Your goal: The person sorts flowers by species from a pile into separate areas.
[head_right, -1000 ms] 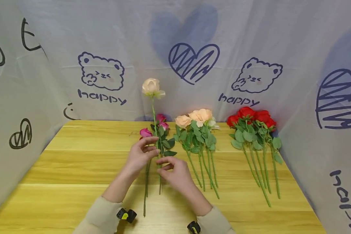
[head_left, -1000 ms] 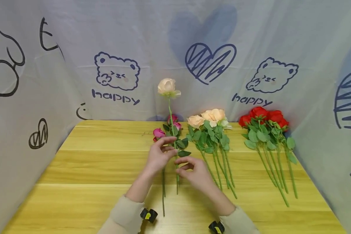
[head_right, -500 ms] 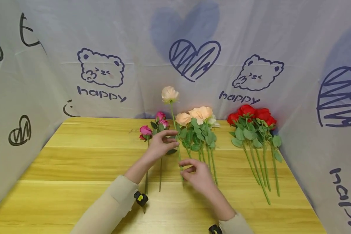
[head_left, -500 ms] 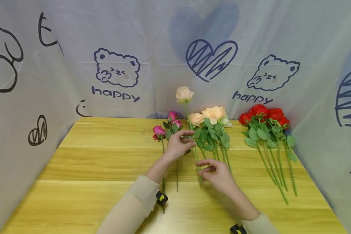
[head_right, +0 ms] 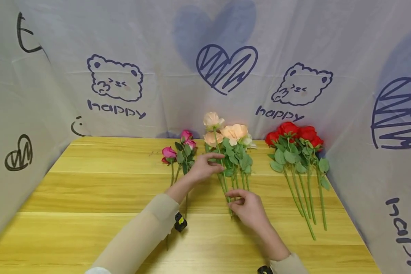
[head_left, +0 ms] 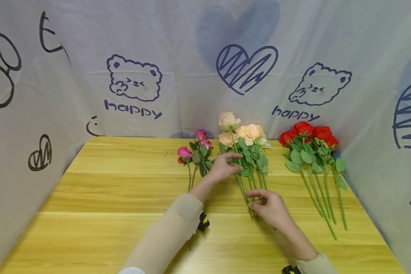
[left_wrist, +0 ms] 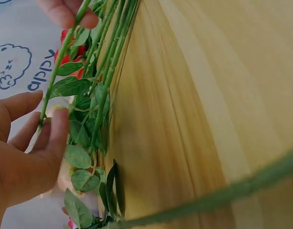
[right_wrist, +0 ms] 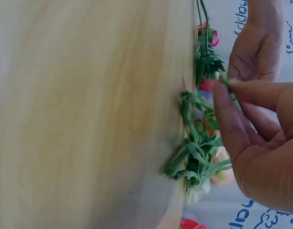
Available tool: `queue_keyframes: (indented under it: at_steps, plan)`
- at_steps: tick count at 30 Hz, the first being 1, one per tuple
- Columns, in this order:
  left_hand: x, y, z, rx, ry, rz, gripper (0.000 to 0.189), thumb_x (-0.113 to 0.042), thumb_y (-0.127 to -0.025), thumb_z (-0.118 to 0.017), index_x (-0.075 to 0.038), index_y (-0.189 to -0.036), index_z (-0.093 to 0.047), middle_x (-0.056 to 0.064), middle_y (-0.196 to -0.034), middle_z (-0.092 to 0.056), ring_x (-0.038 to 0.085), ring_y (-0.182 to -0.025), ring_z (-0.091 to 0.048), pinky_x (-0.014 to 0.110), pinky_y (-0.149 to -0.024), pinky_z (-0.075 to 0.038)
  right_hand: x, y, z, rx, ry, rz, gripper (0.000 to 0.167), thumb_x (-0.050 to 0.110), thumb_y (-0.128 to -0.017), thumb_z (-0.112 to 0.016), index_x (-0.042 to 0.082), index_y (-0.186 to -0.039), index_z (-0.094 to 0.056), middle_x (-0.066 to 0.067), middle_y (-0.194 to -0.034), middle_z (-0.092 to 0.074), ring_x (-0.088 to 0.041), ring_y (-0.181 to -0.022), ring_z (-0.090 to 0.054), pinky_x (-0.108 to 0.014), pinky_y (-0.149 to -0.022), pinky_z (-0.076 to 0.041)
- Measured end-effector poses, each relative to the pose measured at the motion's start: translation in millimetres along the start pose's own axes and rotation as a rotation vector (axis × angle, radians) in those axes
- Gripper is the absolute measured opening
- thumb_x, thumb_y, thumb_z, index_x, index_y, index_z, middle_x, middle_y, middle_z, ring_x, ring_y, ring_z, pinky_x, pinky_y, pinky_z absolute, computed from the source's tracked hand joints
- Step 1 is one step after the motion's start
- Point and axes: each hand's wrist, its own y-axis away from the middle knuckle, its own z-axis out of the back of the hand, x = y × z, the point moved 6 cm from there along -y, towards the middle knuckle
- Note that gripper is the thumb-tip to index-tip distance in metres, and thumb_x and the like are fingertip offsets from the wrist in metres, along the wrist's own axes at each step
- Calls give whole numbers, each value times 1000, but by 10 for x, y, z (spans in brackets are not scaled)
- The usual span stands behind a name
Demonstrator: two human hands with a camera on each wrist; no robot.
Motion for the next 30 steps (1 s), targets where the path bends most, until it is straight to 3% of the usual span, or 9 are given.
queue_keyframes:
  at_steps: [5,9,13,16,20,30]
  plan:
    - [38,-68,-90,31,-114,45,43,-6,-96,-73,-10,-138,-67,10,-108,-72,30,-97,-69,31,-69,-57,-58,-1,18,-12,31,-42,29,-5,-91,-73,2,-120,-74,-12,-107,-75,-19,-81,-70,-32,-66,-61]
    - [66,-85,-148,74,-187,64,45,-9,-98,-73,-11,-142,-65,14,-120,-69,23,-89,-63,25,-62,-49,-72,9,11,10,74,-45,28,-5,-90,-75,1,-118,-75,-9,-99,-75,-17,-79,-69,-31,-64,-60]
    - [79,-97,-193,127,-253,68,50,-11,-97,-73,-12,-146,-61,18,-139,-62,17,-86,-57,26,-66,-47,-86,6,4,34,114,-41,28,-3,-89,-76,3,-117,-76,-5,-91,-74,-15,-78,-68,-30,-64,-58]
    - [76,-97,-212,150,-298,80,53,-12,-97,-74,-13,-148,-60,15,-147,-58,18,-92,-60,28,-73,-50,-98,-15,6,33,142,-46,29,2,-88,-79,4,-117,-77,-3,-89,-74,-14,-79,-68,-30,-64,-57]
    - [76,-86,-222,160,-327,100,55,-13,-97,-74,-13,-149,-58,12,-151,-56,21,-105,-62,32,-84,-54,-92,-18,13,25,159,-51,29,6,-88,-81,5,-116,-77,-2,-89,-74,-14,-78,-68,-30,-62,-55]
    - [77,-58,-226,152,-330,103,56,-15,-97,-74,-15,-150,-57,12,-153,-54,23,-109,-62,37,-90,-54,-113,1,19,16,85,-82,32,9,-91,-78,4,-122,-75,-4,-92,-76,-17,-75,-70,-32,-62,-57]
